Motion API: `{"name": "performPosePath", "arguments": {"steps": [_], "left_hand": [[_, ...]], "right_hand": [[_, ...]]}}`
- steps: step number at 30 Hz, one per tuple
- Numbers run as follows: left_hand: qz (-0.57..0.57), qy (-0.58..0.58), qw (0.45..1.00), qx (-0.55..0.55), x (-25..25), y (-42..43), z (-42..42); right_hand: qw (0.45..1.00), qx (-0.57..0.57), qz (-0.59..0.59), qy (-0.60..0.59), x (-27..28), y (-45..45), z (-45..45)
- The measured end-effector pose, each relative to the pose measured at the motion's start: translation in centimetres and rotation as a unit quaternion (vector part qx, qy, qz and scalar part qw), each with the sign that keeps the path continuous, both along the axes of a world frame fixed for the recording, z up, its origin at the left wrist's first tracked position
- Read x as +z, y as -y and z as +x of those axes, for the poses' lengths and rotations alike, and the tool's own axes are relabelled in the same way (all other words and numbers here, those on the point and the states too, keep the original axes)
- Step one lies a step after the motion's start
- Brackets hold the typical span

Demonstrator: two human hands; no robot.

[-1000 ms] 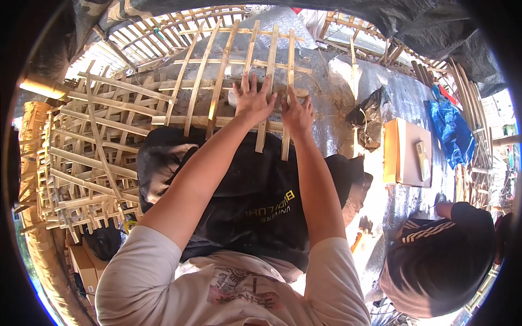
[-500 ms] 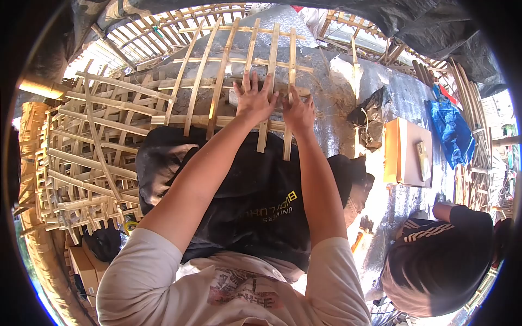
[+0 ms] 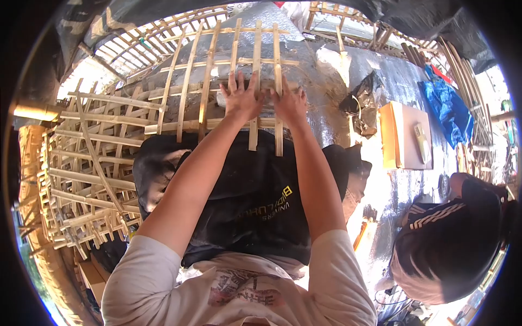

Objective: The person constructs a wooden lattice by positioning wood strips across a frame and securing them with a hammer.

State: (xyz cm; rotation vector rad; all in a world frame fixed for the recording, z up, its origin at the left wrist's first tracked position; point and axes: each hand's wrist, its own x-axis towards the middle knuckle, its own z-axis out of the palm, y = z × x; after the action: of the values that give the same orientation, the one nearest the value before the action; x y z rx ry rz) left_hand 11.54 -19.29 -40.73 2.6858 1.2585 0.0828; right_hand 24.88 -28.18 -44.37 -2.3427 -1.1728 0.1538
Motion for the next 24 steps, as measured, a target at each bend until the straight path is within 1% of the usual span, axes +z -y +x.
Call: {"name": "performPosePath", "arguments": {"steps": [2,6,10,11,12,14,17,20,21,24], "left_hand": [[0.000,-0.009,1.000,0.001,0.1,0.1,0.1],[0.014,-0.014,1.000,0.000,-0.2,0.1,0.2],[0.031,-0.015,0.999,-0.002,-1.1,-0.3,0.2],[0.030,-0.018,0.999,0.001,-1.4,-0.4,0.3],[0.030,-0.020,0.999,0.006,-1.5,-0.5,0.3],[0.032,-0.018,0.999,-0.002,-1.6,-0.7,0.3],[0.021,-0.021,0.999,-0.019,-1.4,-0.6,-0.1],[0.016,-0.032,0.999,-0.025,-1.1,-0.9,0.1],[0.019,-0.036,0.999,-0.024,-1.2,-0.8,0.1],[0.035,-0.044,0.998,-0.021,-1.4,-0.7,0.2]], "right_hand": [[0.996,-0.015,0.086,-0.037,1.5,0.2,0.8],[0.978,-0.031,0.201,-0.045,5.7,1.4,3.5],[0.967,-0.081,0.213,-0.114,9.7,3.9,5.1],[0.958,-0.106,0.182,-0.197,13.9,5.4,3.7],[0.956,-0.114,0.190,-0.193,15.0,5.8,4.1],[0.953,-0.126,0.204,-0.188,15.8,6.9,5.4],[0.921,-0.089,0.304,-0.226,16.5,8.5,6.6],[0.903,-0.145,0.282,-0.290,17.2,9.5,7.6],[0.914,-0.111,0.310,-0.237,16.2,9.4,8.3],[0.941,-0.139,0.244,-0.188,15.5,9.5,8.4]]}}
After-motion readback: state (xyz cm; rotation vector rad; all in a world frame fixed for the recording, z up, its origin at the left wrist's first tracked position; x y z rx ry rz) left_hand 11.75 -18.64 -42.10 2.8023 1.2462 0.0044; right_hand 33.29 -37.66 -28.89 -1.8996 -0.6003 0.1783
